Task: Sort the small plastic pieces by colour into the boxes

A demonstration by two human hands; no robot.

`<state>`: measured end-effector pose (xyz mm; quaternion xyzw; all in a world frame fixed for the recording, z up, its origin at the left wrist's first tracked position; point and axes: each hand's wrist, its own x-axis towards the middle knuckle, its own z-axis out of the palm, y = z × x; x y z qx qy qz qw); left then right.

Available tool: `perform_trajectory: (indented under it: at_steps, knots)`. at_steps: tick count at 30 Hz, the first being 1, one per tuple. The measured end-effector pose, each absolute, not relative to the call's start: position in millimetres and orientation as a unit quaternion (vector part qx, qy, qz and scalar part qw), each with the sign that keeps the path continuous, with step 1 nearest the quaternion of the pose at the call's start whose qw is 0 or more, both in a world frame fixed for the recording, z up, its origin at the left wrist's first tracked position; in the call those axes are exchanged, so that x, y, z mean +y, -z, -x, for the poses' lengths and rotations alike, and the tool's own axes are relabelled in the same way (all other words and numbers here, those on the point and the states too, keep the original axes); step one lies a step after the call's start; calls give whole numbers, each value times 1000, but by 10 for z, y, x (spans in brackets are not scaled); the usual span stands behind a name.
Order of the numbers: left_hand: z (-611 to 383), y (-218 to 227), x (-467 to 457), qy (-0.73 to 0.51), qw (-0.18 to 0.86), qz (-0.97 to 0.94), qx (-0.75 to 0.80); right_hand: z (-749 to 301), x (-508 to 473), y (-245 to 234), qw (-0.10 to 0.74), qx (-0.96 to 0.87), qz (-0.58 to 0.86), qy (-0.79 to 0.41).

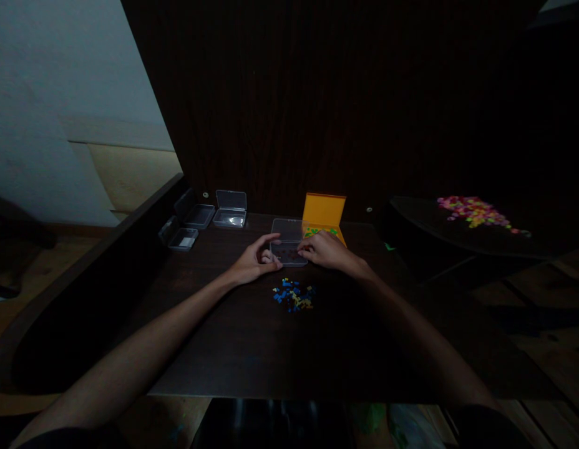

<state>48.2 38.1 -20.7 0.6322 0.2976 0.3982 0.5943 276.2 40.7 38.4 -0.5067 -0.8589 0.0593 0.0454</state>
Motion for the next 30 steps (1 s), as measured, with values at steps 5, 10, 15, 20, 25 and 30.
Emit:
perform_trajectory:
  at_steps: [5,10,15,20,25,30]
  knots:
    - [-485,212,379,-403,597,-625,301,-2677,302,-504,56,-861,500,-76]
    - [-482,218,390,-404,599,-626,295,-2495,101,-621,30,-911,374,-172]
    - [-478,215,393,-401,597,-629,296,-2382,-28,-561,-36,-934,308,-177]
    - [-484,209,388,-399,595,-630,299,-2345,-28,-406,-50,-926,352,-129]
    - [-479,210,391,-396,596,-633,297,-2298,-52,-361,-52,-912,383,-135]
    - [-475,205,387,-399,588,-639,294,-2249,-107,-319,-37,-902,409,-134]
